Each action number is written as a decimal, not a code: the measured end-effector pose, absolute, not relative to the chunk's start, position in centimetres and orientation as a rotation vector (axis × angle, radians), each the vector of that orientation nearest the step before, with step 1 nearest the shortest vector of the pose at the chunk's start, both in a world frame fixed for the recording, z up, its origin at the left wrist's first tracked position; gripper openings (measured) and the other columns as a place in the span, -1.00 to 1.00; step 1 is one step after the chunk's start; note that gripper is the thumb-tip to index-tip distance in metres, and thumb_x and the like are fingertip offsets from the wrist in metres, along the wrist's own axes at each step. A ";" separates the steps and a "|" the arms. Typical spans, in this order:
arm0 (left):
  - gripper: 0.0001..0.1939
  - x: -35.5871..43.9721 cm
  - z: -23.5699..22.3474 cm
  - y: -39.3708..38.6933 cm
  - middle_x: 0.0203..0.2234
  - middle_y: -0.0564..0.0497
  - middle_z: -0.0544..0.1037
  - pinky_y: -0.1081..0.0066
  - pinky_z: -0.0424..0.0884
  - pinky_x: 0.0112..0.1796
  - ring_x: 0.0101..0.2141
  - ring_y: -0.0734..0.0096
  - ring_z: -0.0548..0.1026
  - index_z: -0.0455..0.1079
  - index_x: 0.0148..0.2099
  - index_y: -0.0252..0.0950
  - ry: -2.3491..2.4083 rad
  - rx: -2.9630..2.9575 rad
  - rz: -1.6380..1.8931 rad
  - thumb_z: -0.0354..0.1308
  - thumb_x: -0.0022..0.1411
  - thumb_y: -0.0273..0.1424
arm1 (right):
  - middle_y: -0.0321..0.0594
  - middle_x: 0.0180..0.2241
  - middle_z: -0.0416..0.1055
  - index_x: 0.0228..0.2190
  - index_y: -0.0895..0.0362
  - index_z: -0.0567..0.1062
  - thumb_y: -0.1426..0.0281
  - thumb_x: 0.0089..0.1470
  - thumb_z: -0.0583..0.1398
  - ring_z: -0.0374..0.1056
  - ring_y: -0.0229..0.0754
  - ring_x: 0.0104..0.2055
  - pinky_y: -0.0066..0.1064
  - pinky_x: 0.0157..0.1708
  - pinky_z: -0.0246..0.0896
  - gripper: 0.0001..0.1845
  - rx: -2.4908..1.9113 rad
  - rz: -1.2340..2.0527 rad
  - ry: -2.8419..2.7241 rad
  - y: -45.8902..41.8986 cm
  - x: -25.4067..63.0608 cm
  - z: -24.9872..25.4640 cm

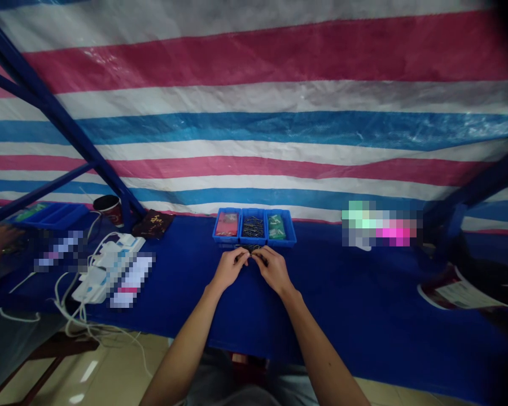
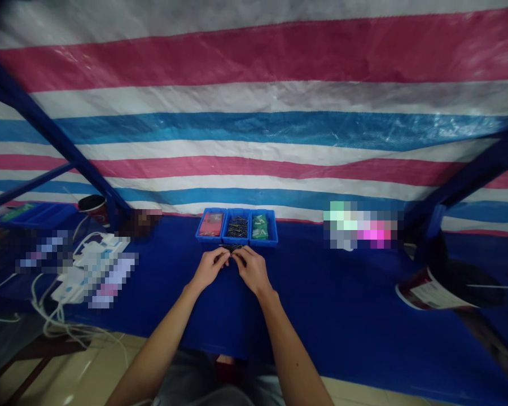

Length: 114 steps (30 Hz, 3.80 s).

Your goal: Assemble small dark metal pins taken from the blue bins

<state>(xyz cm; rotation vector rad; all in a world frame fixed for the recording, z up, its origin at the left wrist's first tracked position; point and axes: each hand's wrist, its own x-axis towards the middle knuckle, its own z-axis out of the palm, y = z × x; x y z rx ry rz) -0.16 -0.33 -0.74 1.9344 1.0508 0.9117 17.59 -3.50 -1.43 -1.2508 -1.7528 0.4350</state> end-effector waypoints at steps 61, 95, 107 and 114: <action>-0.65 -0.2 -0.3 -0.5 -0.51 0.04 0.55 0.51 0.30 -0.39 -0.51 0.45 0.44 0.49 -0.27 -0.30 1.045 1.944 0.884 0.02 0.40 -0.19 | -0.19 -0.26 0.54 -0.23 0.04 0.59 0.35 0.30 0.11 0.47 -0.12 -0.23 -0.34 -0.22 0.33 -0.77 -1.197 0.492 -1.685 -3.7 17.3 -0.7; -0.70 -0.1 -0.1 -0.6 -0.51 0.03 0.54 0.51 0.27 -0.39 -0.48 0.44 0.44 0.52 -0.32 -0.34 1.017 1.960 0.918 0.08 0.38 -0.29 | -0.26 -0.31 0.47 -0.27 0.05 0.40 0.42 0.33 0.03 0.42 -0.17 -0.31 -0.42 -0.30 0.17 -0.83 -1.314 0.418 -1.851 -4.1 17.1 -0.7; -0.73 0.0 -0.1 -0.6 -0.50 0.04 0.55 0.50 0.29 -0.35 -0.46 0.42 0.48 0.52 -0.33 -0.32 0.997 2.007 0.947 0.10 0.37 -0.33 | -0.27 -0.47 0.43 -0.43 0.08 0.35 0.30 0.41 -0.06 0.36 -0.21 -0.44 -0.43 -0.42 -0.03 -0.62 -1.477 0.266 -1.927 -3.8 16.7 -1.4; -0.70 0.0 -0.1 -0.8 -0.53 0.05 0.54 0.50 0.27 -0.37 -0.48 0.44 0.46 0.50 -0.36 -0.32 1.016 2.019 0.927 0.08 0.38 -0.32 | -0.25 -0.52 0.45 -0.49 0.09 0.41 0.22 0.42 -0.05 0.40 -0.20 -0.45 -0.42 -0.43 -0.02 -0.53 -1.513 0.338 -1.877 -3.7 17.0 -1.6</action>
